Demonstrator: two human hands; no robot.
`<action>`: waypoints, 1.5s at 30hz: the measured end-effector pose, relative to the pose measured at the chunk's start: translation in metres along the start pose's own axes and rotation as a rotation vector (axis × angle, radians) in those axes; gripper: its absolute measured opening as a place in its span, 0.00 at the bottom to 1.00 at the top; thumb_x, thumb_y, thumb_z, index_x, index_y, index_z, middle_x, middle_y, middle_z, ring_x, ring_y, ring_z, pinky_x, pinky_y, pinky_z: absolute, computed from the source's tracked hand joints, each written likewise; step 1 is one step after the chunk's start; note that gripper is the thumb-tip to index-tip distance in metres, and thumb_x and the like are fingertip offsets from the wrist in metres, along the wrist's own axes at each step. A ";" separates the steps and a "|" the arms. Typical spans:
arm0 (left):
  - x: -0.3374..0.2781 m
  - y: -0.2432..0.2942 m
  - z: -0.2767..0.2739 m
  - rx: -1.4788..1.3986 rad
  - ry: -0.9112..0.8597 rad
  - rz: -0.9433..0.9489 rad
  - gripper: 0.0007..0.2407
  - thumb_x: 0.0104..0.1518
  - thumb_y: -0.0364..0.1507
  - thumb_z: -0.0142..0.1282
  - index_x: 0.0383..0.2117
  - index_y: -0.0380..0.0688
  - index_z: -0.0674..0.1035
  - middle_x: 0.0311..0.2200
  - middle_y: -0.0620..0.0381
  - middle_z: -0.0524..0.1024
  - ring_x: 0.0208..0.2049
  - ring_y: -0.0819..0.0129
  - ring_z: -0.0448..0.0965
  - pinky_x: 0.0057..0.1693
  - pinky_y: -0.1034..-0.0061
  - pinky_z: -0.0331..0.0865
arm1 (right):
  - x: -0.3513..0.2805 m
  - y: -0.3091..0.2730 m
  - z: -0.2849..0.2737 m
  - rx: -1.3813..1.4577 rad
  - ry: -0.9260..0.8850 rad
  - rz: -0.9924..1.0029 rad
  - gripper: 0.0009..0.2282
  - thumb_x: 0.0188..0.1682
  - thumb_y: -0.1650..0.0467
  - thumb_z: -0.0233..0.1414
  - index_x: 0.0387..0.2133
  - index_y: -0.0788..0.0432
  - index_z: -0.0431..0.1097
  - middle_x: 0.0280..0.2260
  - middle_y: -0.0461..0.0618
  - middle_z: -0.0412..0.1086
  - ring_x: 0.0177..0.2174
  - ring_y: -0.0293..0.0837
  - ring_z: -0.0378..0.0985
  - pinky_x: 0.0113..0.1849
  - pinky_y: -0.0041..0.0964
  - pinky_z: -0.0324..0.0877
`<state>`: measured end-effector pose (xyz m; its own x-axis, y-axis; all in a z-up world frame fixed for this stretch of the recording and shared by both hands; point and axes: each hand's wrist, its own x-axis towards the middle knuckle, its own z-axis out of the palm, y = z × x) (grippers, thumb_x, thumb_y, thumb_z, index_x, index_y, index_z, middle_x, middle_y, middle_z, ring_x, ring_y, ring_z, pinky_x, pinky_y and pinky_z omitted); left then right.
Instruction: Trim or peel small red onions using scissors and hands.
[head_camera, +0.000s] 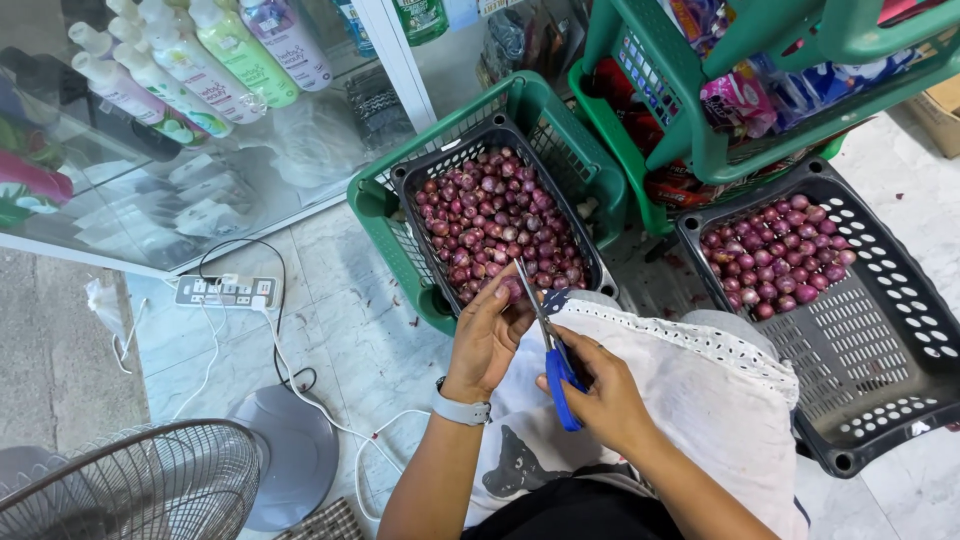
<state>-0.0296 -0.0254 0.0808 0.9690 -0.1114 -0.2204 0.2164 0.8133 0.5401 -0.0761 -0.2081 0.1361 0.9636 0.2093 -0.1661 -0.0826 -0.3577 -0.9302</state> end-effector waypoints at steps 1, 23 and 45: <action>0.000 0.000 -0.003 0.001 0.001 -0.001 0.18 0.68 0.26 0.46 0.64 0.32 0.69 0.50 0.48 0.78 0.49 0.61 0.82 0.54 0.72 0.78 | 0.000 0.000 0.001 0.002 0.000 0.001 0.31 0.36 0.65 0.66 0.56 0.59 0.70 0.30 0.48 0.73 0.27 0.37 0.71 0.30 0.31 0.69; 0.006 -0.004 -0.037 -0.041 0.135 0.032 0.19 0.68 0.28 0.46 0.63 0.34 0.70 0.48 0.48 0.79 0.46 0.62 0.82 0.53 0.74 0.78 | 0.013 0.023 0.029 0.016 0.001 0.037 0.21 0.46 0.67 0.61 0.53 0.59 0.72 0.25 0.48 0.74 0.23 0.35 0.70 0.28 0.30 0.69; -0.011 -0.022 0.012 0.549 -0.143 0.150 0.16 0.55 0.16 0.65 0.49 0.35 0.76 0.49 0.51 0.78 0.50 0.68 0.79 0.58 0.73 0.75 | -0.030 0.025 -0.084 -0.071 -0.004 -0.026 0.18 0.51 0.68 0.54 0.55 0.57 0.73 0.41 0.48 0.81 0.36 0.40 0.84 0.39 0.34 0.78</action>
<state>-0.0432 -0.0489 0.0808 0.9920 -0.1250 -0.0177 0.0685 0.4151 0.9072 -0.0855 -0.2992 0.1454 0.9643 0.2230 -0.1431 -0.0387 -0.4160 -0.9086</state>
